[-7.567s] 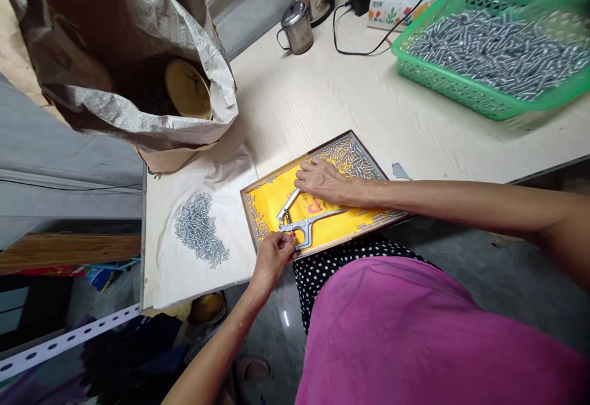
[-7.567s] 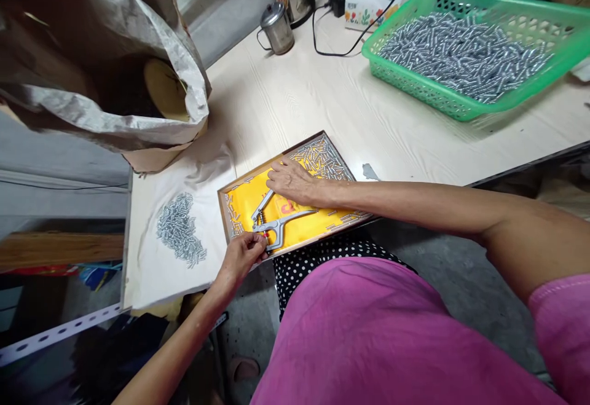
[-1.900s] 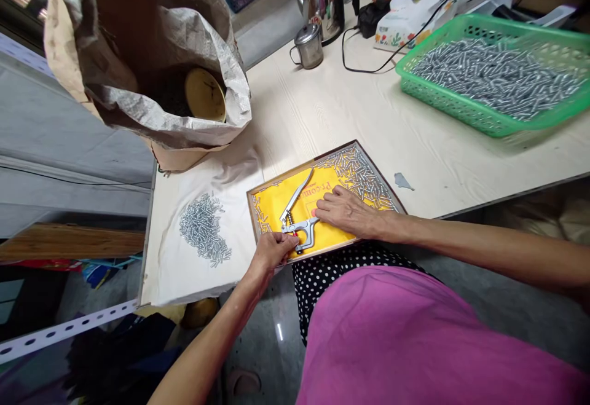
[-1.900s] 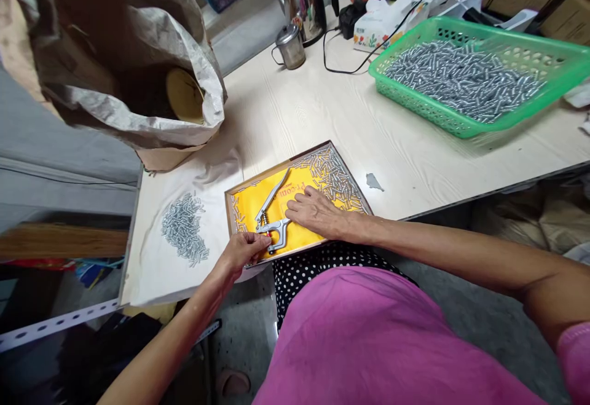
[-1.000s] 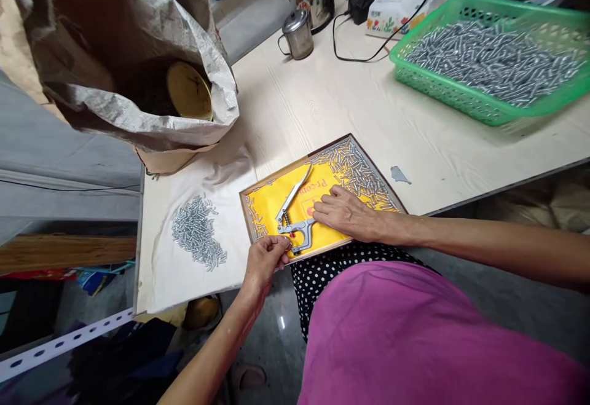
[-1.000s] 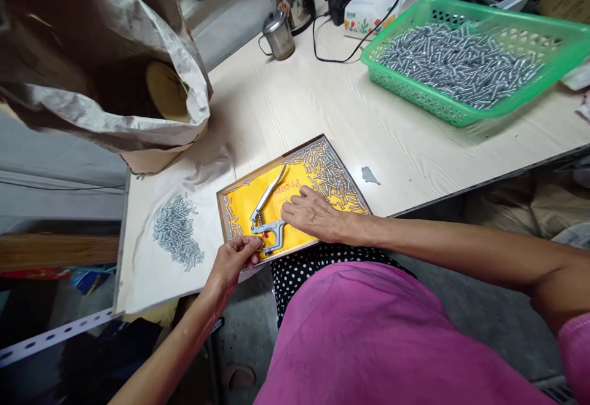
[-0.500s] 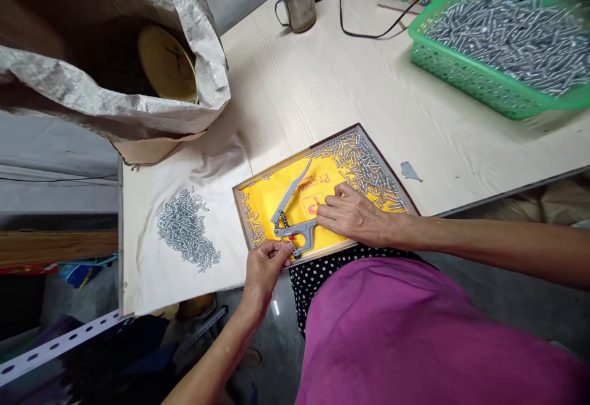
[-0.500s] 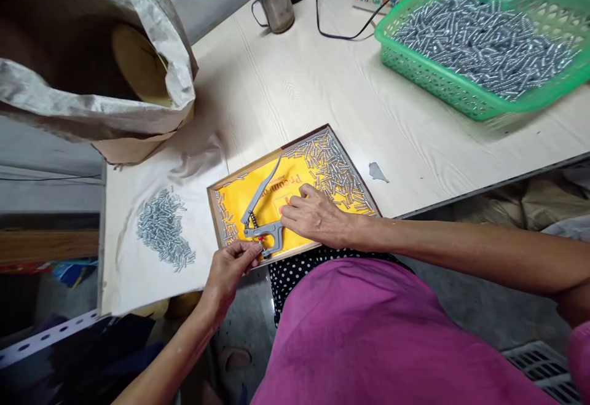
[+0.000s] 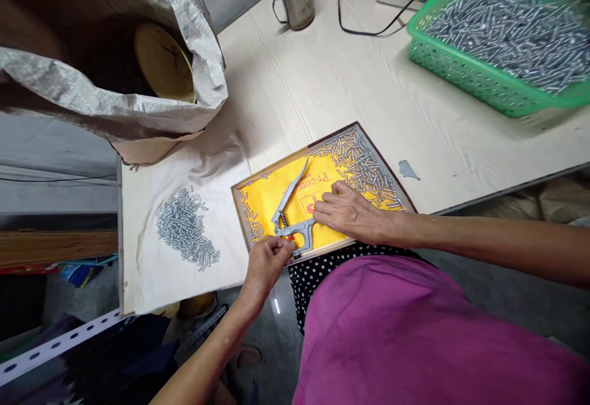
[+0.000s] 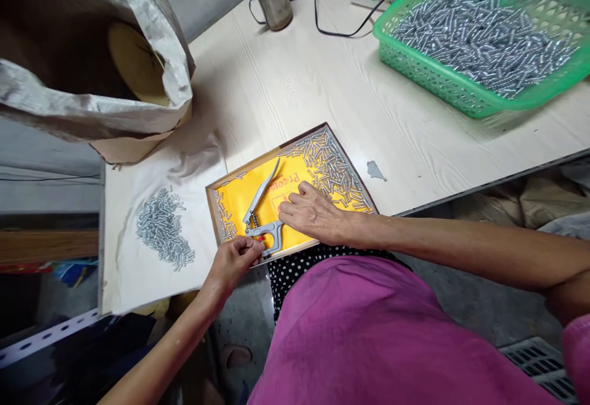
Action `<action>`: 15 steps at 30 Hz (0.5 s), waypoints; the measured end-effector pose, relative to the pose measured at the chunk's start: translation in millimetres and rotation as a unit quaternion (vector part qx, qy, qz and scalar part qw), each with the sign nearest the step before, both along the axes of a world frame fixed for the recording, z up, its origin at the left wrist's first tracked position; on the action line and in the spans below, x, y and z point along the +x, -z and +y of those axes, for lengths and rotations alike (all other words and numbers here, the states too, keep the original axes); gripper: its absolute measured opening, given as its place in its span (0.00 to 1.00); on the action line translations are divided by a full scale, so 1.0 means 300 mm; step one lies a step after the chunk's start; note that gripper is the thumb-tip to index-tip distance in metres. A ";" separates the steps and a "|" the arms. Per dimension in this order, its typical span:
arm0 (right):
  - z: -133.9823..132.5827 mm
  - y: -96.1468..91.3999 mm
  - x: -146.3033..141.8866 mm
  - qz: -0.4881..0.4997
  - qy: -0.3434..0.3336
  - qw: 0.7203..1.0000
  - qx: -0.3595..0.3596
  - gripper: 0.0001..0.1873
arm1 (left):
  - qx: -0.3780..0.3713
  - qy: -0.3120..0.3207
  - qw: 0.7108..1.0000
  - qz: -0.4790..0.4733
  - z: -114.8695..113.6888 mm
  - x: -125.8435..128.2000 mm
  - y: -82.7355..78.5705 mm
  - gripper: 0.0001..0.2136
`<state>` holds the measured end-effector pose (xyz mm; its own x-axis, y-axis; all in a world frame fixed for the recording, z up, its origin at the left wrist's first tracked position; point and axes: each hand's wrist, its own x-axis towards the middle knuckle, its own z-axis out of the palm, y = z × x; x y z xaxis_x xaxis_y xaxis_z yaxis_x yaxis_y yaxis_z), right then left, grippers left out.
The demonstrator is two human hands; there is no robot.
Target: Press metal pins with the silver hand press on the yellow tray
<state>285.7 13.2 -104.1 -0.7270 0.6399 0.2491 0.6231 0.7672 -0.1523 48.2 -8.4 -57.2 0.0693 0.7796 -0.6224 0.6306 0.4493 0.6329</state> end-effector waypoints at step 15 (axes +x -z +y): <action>0.171 -0.002 0.073 0.002 -0.001 0.997 -0.082 0.52 | -0.023 -0.012 0.999 0.032 0.007 0.023 -0.024 0.22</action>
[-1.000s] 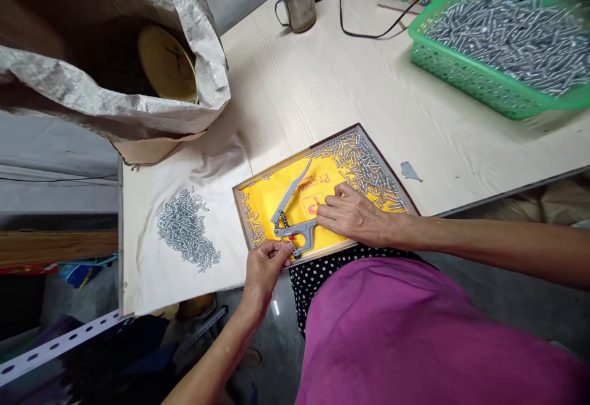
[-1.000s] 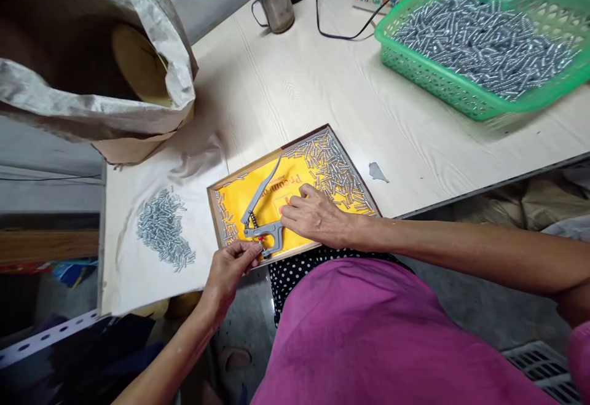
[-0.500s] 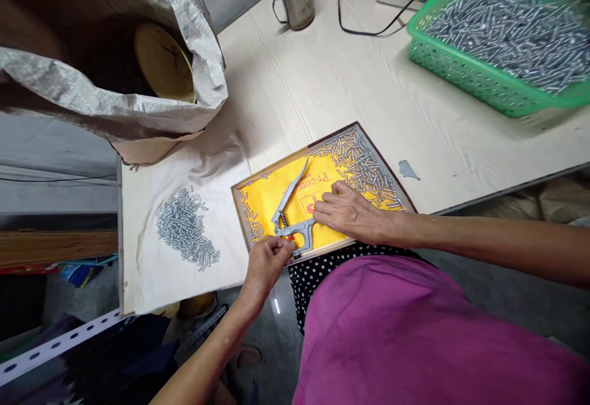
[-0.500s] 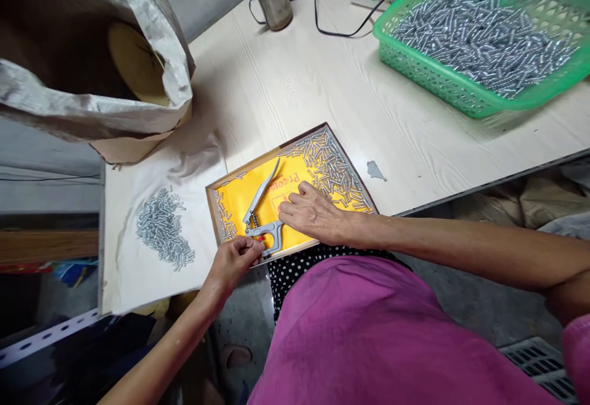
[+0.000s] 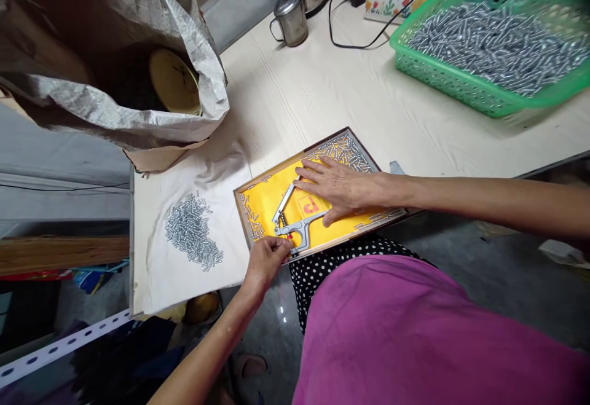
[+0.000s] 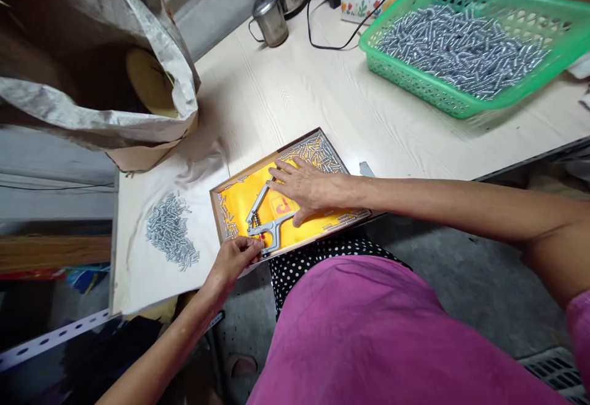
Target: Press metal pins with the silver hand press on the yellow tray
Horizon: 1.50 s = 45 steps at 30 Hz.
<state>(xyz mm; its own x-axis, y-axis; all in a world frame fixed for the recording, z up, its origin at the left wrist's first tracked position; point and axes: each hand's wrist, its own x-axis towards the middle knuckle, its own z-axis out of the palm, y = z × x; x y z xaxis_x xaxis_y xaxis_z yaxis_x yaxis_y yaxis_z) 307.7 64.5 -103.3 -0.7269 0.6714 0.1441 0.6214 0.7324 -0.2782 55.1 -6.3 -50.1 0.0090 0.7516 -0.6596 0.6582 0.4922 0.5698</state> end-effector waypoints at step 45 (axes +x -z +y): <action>-0.064 -0.013 -0.031 0.015 0.030 0.999 0.031 0.26 | 0.402 0.360 0.830 0.141 0.057 0.102 0.077 0.10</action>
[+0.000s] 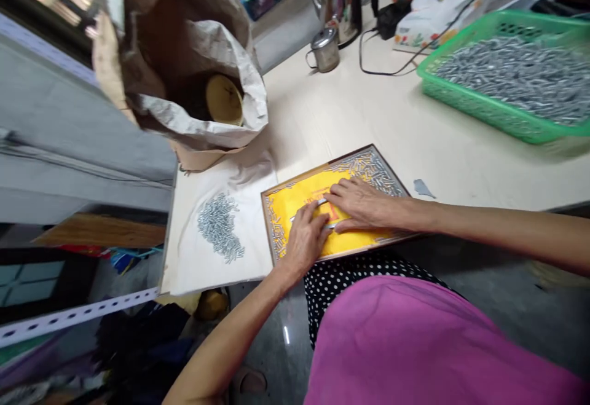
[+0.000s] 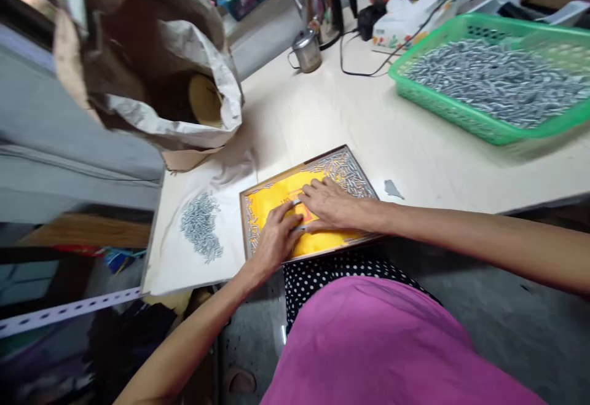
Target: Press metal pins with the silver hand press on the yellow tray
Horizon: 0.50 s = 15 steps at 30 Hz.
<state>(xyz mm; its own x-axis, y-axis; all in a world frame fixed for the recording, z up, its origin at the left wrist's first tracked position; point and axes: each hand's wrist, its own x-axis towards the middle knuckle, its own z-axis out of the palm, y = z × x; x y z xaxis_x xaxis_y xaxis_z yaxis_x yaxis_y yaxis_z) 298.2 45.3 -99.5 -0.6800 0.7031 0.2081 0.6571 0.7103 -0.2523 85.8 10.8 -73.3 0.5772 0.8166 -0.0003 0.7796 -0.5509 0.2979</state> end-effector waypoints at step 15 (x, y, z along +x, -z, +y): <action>-0.012 -0.004 -0.031 0.043 0.002 0.998 0.037 0.13 | 0.138 -0.263 0.951 0.087 0.184 -0.431 -0.080 0.13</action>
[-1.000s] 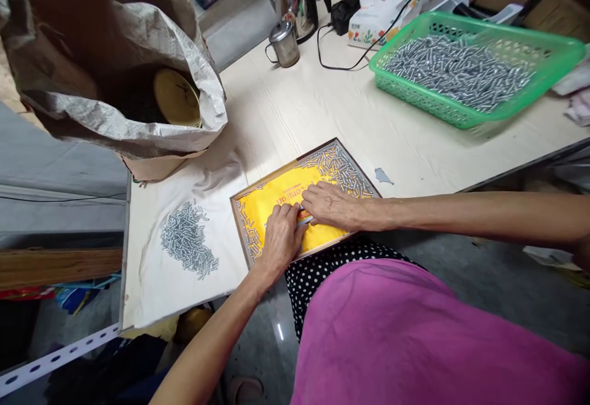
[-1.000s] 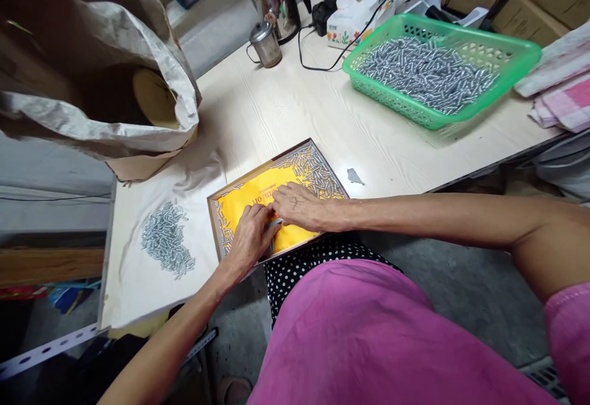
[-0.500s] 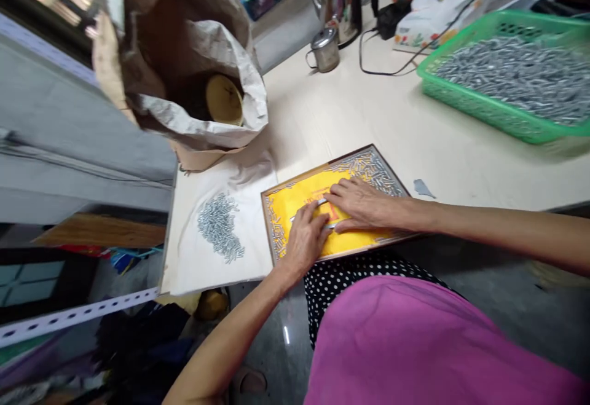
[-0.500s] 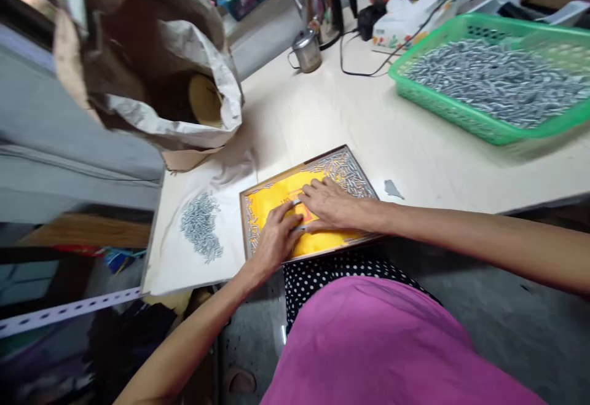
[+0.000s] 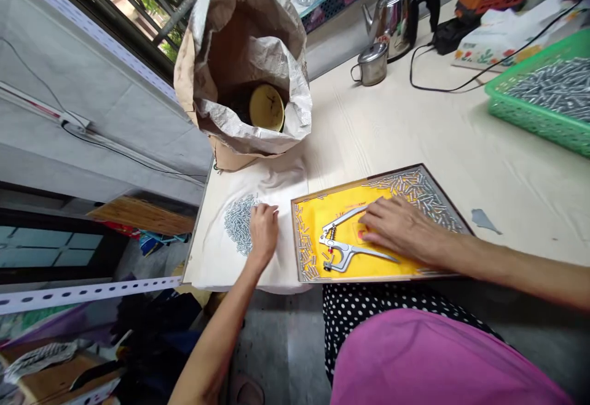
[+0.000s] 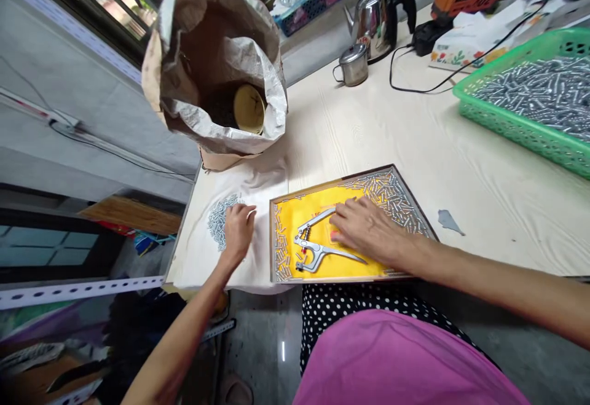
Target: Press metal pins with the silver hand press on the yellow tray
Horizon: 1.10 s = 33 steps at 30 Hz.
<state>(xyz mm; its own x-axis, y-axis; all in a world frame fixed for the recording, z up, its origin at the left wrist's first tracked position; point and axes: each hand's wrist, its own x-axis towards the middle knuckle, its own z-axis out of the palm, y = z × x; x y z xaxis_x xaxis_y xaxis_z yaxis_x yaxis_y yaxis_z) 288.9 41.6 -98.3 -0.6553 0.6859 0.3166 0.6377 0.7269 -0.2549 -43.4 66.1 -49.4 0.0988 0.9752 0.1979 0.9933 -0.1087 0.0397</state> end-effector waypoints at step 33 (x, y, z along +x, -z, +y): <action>-0.180 -0.106 -0.084 0.275 -0.004 0.961 -0.041 0.18 | -0.275 0.021 0.785 -0.555 -0.237 0.421 -0.178 0.09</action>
